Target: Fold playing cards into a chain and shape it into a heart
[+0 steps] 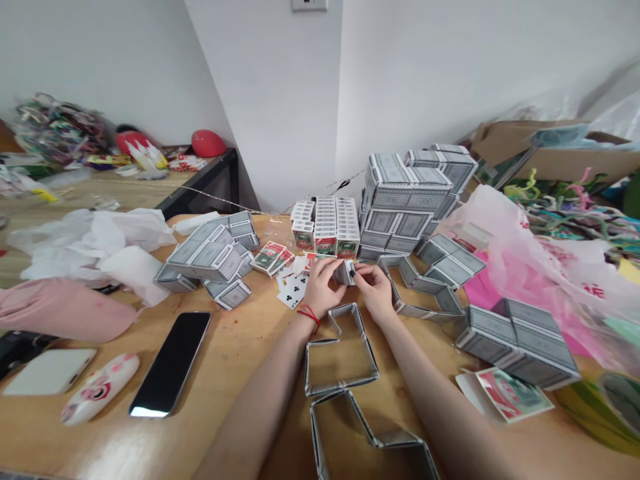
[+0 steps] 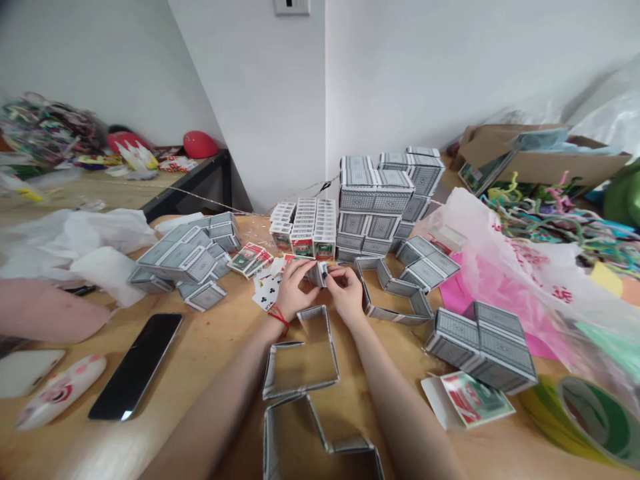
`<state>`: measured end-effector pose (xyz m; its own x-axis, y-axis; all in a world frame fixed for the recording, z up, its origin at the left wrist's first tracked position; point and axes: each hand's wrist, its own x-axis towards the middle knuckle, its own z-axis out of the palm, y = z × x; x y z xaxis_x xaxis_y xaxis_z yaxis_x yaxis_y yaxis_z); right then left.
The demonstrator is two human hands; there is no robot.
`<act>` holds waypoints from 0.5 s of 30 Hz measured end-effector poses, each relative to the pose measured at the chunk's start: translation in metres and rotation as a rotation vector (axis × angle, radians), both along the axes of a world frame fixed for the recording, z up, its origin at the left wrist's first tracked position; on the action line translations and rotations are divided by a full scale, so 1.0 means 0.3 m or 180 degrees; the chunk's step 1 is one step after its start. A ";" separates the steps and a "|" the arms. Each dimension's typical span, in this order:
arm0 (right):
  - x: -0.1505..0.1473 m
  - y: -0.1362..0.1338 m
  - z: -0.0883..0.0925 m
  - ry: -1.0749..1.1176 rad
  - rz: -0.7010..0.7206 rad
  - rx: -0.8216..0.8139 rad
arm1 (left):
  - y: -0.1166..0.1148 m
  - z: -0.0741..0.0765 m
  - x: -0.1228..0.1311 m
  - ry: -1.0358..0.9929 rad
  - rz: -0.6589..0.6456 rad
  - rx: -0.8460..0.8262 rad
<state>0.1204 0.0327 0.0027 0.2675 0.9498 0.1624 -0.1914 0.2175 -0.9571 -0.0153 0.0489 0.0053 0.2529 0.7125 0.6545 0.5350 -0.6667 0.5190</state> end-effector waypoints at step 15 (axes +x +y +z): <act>0.001 -0.005 0.000 0.0004 0.0171 -0.0031 | 0.007 -0.006 -0.003 -0.0068 -0.0032 0.0027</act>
<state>0.1207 0.0314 0.0028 0.2162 0.9643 0.1528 -0.2036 0.1976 -0.9589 -0.0162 0.0510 0.0036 0.2458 0.7044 0.6659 0.5171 -0.6764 0.5246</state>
